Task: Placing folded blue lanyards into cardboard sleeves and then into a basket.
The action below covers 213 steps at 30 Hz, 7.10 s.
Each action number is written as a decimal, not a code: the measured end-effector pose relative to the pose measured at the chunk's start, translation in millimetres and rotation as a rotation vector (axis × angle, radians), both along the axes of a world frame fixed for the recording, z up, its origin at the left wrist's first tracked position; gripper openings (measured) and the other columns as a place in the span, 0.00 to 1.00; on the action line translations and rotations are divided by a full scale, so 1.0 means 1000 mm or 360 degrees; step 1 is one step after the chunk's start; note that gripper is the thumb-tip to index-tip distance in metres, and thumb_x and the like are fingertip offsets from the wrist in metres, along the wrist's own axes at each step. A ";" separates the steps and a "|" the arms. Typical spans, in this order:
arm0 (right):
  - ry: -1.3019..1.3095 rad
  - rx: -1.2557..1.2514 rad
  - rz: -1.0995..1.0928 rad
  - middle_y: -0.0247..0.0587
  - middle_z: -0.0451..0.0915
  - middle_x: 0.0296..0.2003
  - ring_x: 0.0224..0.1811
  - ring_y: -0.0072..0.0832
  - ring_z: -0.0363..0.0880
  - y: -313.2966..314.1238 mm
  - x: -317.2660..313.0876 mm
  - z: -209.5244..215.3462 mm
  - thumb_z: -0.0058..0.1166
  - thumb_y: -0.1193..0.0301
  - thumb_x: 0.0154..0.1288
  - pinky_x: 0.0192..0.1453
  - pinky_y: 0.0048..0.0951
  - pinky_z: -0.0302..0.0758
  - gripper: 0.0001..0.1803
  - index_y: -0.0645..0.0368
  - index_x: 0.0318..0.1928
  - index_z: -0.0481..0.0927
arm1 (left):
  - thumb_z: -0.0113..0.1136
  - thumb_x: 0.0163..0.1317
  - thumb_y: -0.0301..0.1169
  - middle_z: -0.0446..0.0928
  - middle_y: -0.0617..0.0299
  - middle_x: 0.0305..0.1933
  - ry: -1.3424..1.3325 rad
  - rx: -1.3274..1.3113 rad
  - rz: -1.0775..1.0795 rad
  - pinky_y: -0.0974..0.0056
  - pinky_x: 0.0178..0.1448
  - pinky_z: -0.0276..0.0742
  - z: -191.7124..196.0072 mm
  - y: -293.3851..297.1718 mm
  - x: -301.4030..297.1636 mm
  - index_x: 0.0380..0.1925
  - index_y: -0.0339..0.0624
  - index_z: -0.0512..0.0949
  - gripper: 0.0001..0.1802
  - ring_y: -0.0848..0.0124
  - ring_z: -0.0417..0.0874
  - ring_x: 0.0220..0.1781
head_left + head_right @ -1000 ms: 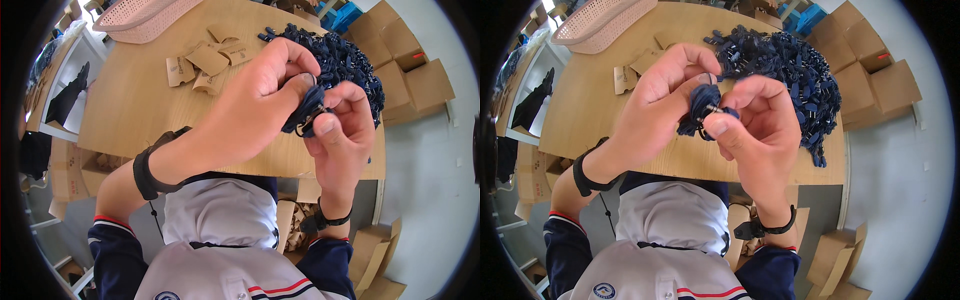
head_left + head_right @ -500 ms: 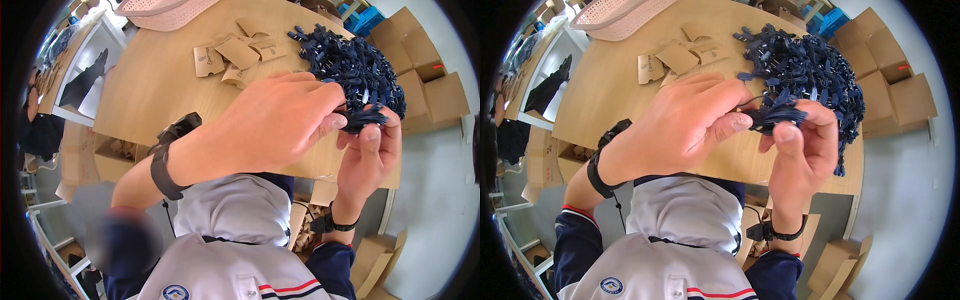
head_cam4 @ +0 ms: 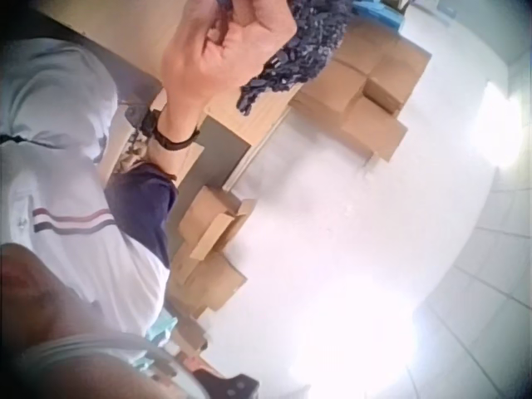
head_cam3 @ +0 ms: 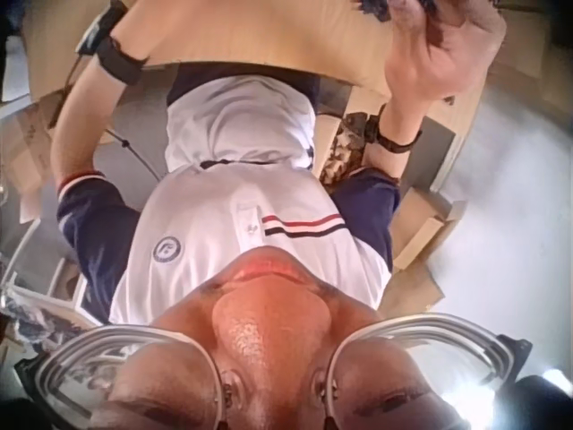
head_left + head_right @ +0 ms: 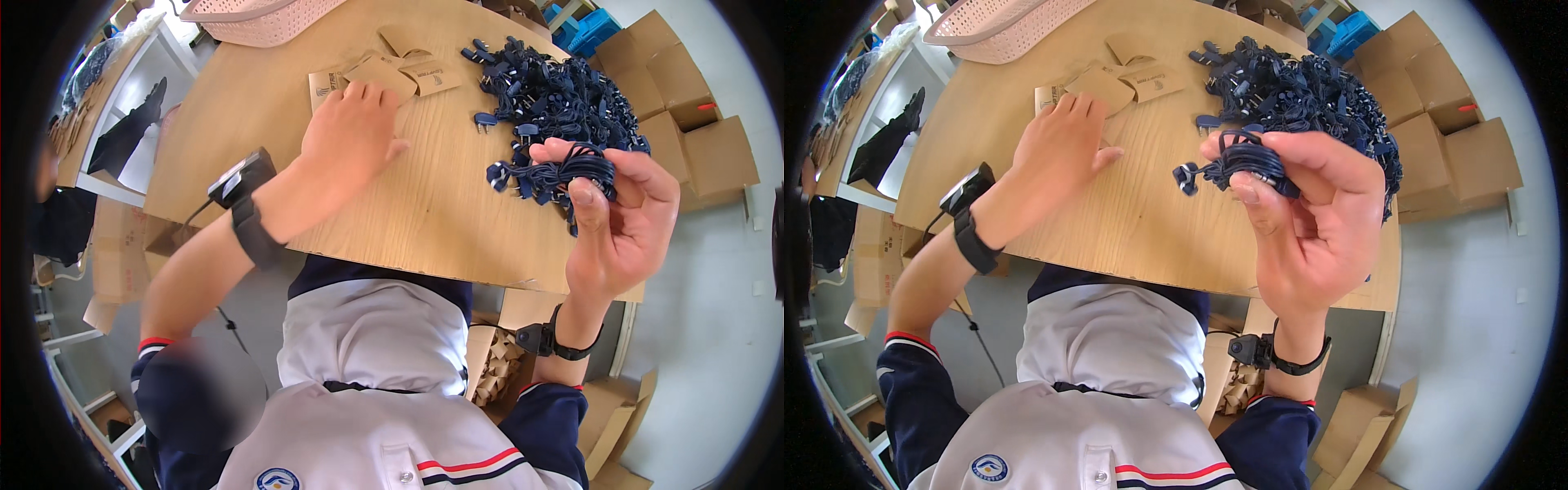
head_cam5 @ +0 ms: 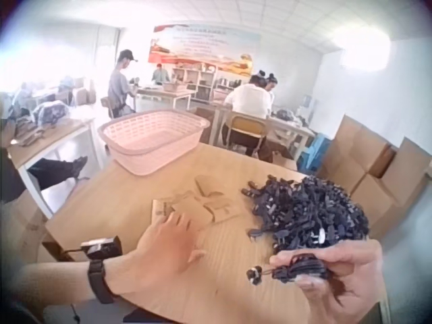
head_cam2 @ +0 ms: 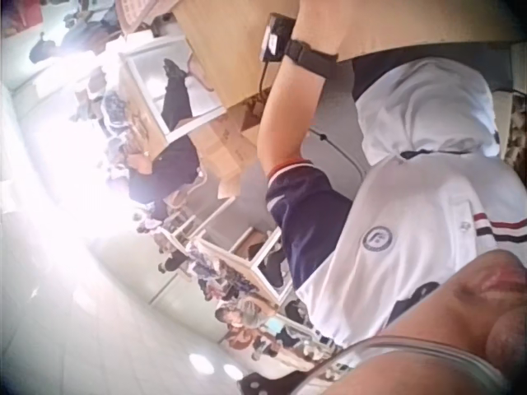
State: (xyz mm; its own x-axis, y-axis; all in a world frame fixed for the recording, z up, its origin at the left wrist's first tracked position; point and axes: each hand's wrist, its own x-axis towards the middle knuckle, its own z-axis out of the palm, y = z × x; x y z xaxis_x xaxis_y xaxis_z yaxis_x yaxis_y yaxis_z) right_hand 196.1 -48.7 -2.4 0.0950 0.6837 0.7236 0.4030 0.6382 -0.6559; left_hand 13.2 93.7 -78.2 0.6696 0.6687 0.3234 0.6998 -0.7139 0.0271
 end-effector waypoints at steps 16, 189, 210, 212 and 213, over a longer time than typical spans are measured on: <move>-0.0601 0.0434 0.0127 0.68 0.80 0.37 0.31 0.49 0.84 0.007 0.012 0.063 0.46 0.73 0.72 0.39 0.44 0.83 0.16 0.77 0.51 0.71 | 0.56 0.62 0.26 0.79 0.65 0.40 -0.1322 -0.1606 -0.0733 0.67 0.47 0.75 0.052 -0.061 -0.015 0.50 0.37 0.75 0.16 0.75 0.76 0.39; -0.0235 -0.0608 -0.0481 0.44 0.81 0.31 0.32 0.41 0.80 -0.085 -0.007 -0.073 0.64 0.83 0.40 0.37 0.31 0.77 0.24 0.59 0.44 0.81 | 0.51 0.71 0.29 0.83 0.52 0.32 -0.1963 -0.2808 -0.0682 0.67 0.36 0.85 0.013 -0.152 0.035 0.42 0.27 0.77 0.13 0.66 0.87 0.32; 0.1128 -0.1141 0.1318 0.37 0.82 0.27 0.29 0.24 0.79 -0.103 -0.010 -0.076 0.78 0.64 0.41 0.33 0.25 0.72 0.21 0.62 0.29 0.80 | 0.72 0.53 0.40 0.76 0.49 0.53 -0.1254 -0.1708 -0.1641 0.63 0.39 0.76 0.032 -0.121 0.022 0.45 0.43 0.76 0.23 0.58 0.81 0.41; 0.1494 -0.0908 0.1382 0.40 0.81 0.27 0.35 0.27 0.80 -0.102 -0.010 -0.074 0.77 0.55 0.43 0.41 0.26 0.73 0.25 0.61 0.30 0.80 | 0.74 0.49 0.39 0.77 0.49 0.53 -0.1008 -0.1240 -0.1746 0.61 0.45 0.77 0.036 -0.122 0.029 0.50 0.43 0.74 0.29 0.57 0.81 0.46; 0.1515 -0.0902 0.1246 0.40 0.80 0.31 0.38 0.26 0.79 -0.104 -0.012 -0.074 0.76 0.53 0.43 0.44 0.27 0.72 0.28 0.62 0.34 0.79 | 0.77 0.46 0.38 0.77 0.49 0.54 -0.0758 -0.0778 -0.1804 0.58 0.52 0.78 0.037 -0.125 0.035 0.55 0.42 0.71 0.36 0.57 0.81 0.50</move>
